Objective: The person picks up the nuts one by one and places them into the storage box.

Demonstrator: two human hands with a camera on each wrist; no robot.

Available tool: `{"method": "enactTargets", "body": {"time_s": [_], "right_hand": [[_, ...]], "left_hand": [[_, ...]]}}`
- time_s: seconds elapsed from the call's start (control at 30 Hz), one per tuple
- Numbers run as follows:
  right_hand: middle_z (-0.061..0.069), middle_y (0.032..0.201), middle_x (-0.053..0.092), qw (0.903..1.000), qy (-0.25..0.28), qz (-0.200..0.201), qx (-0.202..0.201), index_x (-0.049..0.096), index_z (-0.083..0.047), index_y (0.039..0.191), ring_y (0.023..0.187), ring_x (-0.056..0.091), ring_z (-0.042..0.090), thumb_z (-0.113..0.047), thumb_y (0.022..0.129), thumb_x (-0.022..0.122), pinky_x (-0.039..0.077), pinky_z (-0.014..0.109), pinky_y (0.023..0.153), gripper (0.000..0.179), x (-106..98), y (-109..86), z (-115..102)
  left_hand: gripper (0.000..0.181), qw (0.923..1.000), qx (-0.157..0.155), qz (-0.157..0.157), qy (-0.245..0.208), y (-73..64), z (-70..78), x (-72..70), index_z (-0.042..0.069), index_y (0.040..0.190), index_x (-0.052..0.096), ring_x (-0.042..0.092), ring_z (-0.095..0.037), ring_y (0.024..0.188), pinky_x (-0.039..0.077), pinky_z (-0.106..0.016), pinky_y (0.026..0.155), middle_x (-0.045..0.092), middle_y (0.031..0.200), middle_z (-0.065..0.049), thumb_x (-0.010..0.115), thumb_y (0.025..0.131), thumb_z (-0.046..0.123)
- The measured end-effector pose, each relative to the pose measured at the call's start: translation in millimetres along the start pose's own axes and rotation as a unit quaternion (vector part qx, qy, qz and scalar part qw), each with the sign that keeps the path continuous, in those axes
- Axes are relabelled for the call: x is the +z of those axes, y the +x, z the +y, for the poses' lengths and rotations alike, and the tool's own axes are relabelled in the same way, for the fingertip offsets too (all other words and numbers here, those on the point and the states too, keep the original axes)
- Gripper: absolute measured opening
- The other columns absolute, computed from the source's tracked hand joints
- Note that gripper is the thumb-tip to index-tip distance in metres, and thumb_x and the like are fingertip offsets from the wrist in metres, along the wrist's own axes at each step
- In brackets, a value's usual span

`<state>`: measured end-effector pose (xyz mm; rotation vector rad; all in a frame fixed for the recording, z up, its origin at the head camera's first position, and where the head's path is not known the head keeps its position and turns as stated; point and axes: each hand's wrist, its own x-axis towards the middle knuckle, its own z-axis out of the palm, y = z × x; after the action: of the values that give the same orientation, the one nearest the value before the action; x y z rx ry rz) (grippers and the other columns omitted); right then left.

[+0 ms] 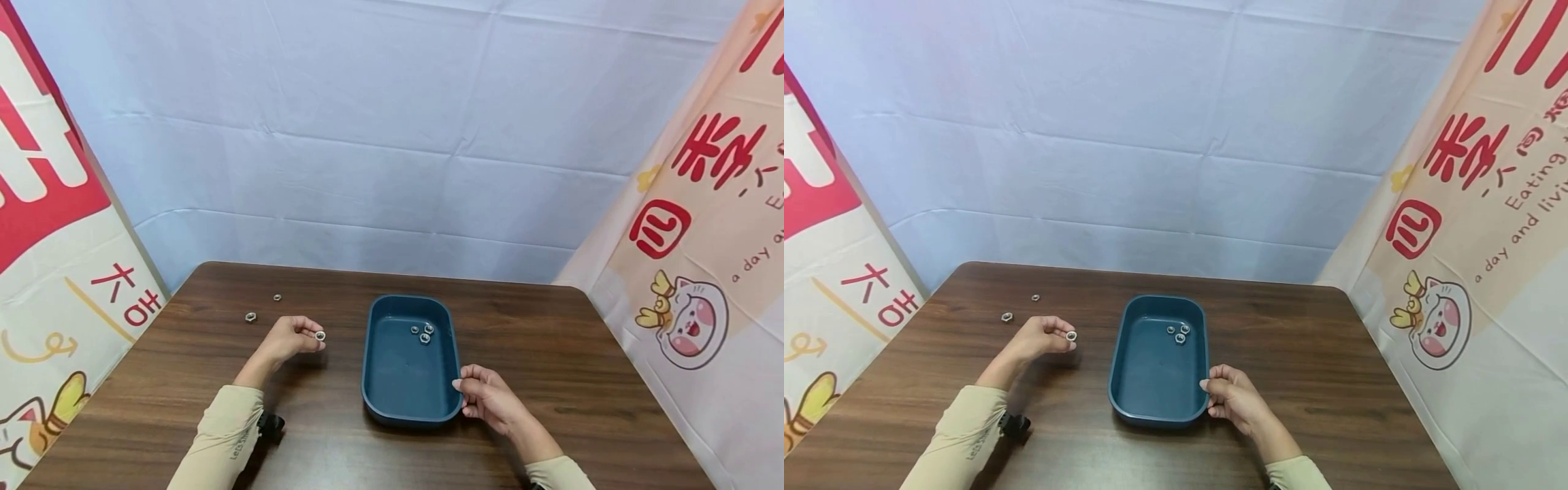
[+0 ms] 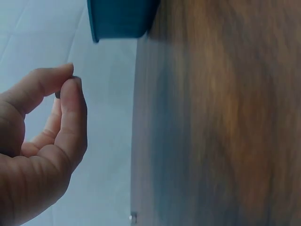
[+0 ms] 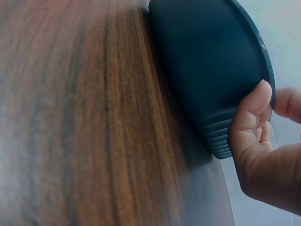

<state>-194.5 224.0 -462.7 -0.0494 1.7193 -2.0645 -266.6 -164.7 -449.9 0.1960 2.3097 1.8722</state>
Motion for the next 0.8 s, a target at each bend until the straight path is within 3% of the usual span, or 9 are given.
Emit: {"method": "enactTargets", "body": {"time_s": [0.3, 0.53, 0.8], "right_hand": [[0.003, 0.071, 0.045, 1.0000, 0.001, -0.009, -0.004, 0.041, -0.009, 0.091, 0.056, 0.048, 0.010, -0.004, 0.090, 0.055, 0.046, 0.021, 0.051, 0.014, 0, 2.5, 0], [0.002, 0.070, 0.045, 1.0000, 0.002, -0.004, -0.007, 0.042, -0.009, 0.090, 0.055, 0.049, 0.010, -0.002, 0.090, 0.054, 0.046, 0.021, 0.050, 0.014, -1, 2.5, -1], [0.002, 0.071, 0.046, 1.0000, -0.001, -0.004, -0.004, 0.042, -0.009, 0.090, 0.056, 0.048, 0.010, -0.002, 0.090, 0.054, 0.046, 0.021, 0.051, 0.013, -2, 0.3, 0]], "left_hand": [[0.023, 0.9996, 0.011, 0.027, 0.005, 4.6, 5.2, 20.7, -0.006, 0.091, 0.064, 0.060, -0.018, 0.068, 0.054, -0.035, 0.066, 0.062, 0.075, -0.009, 0.075, 0.070, -0.004], [0.025, 0.9990, 0.028, 0.036, 0.003, 9.4, 14.9, 33.4, -0.005, 0.091, 0.067, 0.061, -0.019, 0.071, 0.051, -0.030, 0.064, 0.064, 0.078, -0.009, 0.078, 0.069, -0.001], [0.024, 0.9993, 0.025, 0.028, 0.001, 14.4, 25.9, 47.4, -0.003, 0.089, 0.069, 0.061, -0.020, 0.070, 0.049, -0.051, 0.074, 0.065, 0.076, -0.008, 0.078, 0.067, -0.004]]}}
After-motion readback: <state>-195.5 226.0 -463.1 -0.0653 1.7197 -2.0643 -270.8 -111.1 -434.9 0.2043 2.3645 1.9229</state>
